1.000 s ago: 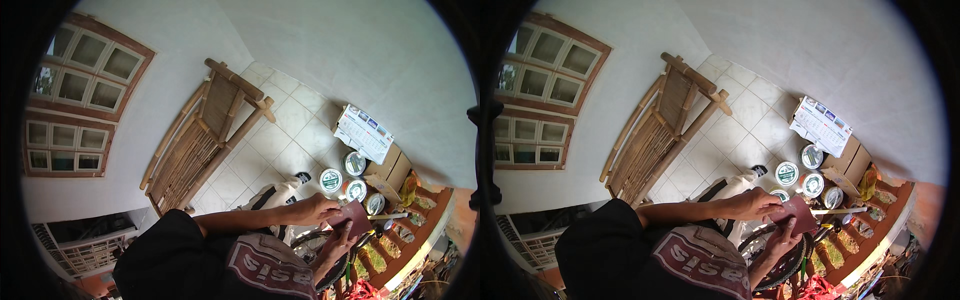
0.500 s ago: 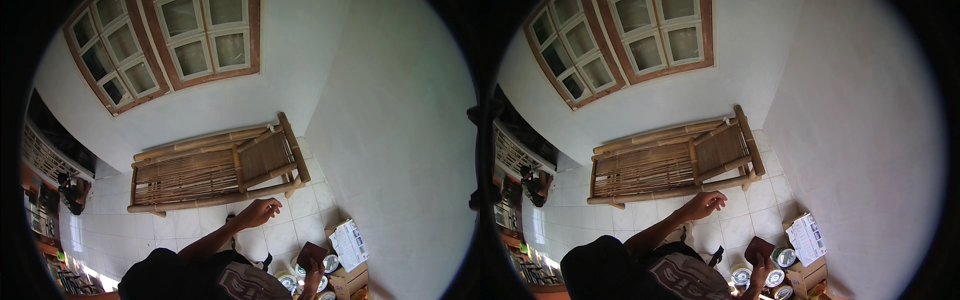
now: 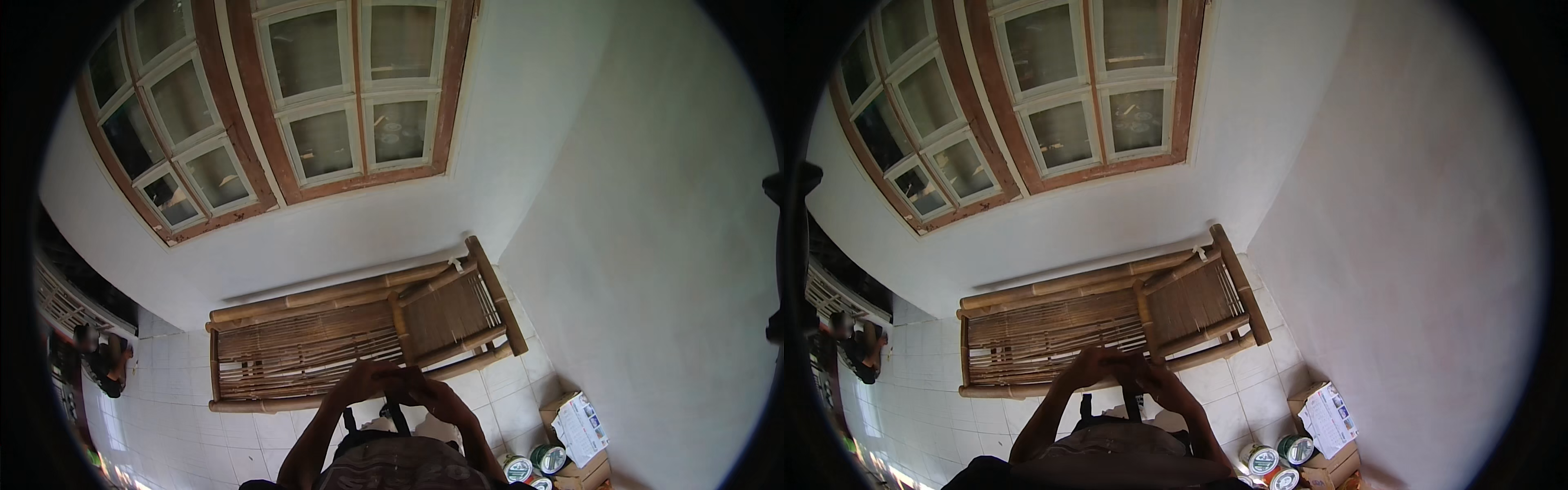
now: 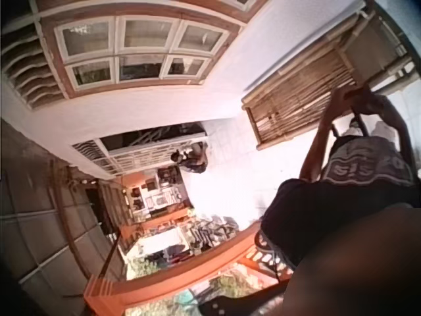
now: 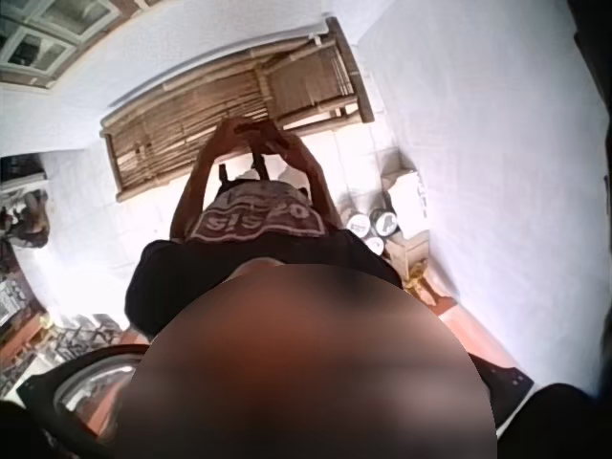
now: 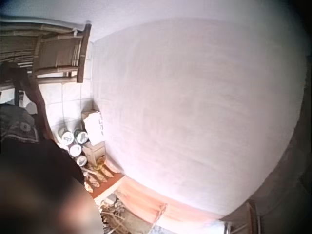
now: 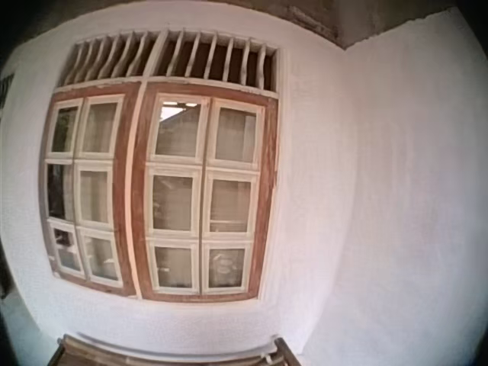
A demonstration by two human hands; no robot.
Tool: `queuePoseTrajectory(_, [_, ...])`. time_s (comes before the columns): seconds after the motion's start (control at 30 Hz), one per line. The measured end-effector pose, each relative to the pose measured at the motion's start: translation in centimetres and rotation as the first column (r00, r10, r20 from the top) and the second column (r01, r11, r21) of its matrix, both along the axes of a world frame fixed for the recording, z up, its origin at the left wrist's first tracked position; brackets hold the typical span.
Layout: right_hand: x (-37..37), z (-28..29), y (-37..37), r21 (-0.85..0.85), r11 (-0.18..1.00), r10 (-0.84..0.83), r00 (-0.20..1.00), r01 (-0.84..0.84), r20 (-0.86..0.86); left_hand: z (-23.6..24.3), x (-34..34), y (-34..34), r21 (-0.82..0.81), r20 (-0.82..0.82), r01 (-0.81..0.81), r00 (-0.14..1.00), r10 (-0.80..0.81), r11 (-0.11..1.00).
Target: The person applies masking tape along the edges of a wooden window frame to protect the glass and adjacent surfaces. They then use sandpaper to smooth the wooden frame around the taped areas.
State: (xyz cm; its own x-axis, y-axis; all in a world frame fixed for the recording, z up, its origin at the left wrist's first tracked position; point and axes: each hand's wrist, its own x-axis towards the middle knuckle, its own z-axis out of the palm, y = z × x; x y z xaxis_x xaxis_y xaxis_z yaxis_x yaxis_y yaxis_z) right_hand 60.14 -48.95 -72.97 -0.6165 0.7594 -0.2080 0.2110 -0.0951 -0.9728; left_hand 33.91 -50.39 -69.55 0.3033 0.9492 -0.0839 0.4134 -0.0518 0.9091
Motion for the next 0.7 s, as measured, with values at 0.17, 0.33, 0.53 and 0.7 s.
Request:
queuePoseTrajectory(0.17, [-3.5,2.4,4.9,0.041,0.987,0.144,0.977,-0.153,0.157,-2.5,-3.4,2.3,-0.062,0.098,-0.029,0.995,0.035,0.998])
queuePoseTrajectory(0.33, [-3.9,2.7,10.7,0.062,0.986,0.135,0.956,-0.157,0.26,-2.8,-2.9,6.7,0.001,0.027,-0.047,0.999,0.047,0.999])
queuePoseTrajectory(0.53, [-2.8,-7.6,18.6,0.165,0.967,0.186,0.98,-0.194,0.066,-6.3,-3.0,12.4,0.033,0.035,-0.155,0.987,0.154,0.987])
queuePoseTrajectory(0.7, [-4.7,-13.4,23.4,0.076,0.984,0.171,0.967,-0.159,-0.189,-14.3,-4.0,14.8,0.068,0.068,-0.364,0.931,0.36,0.929])
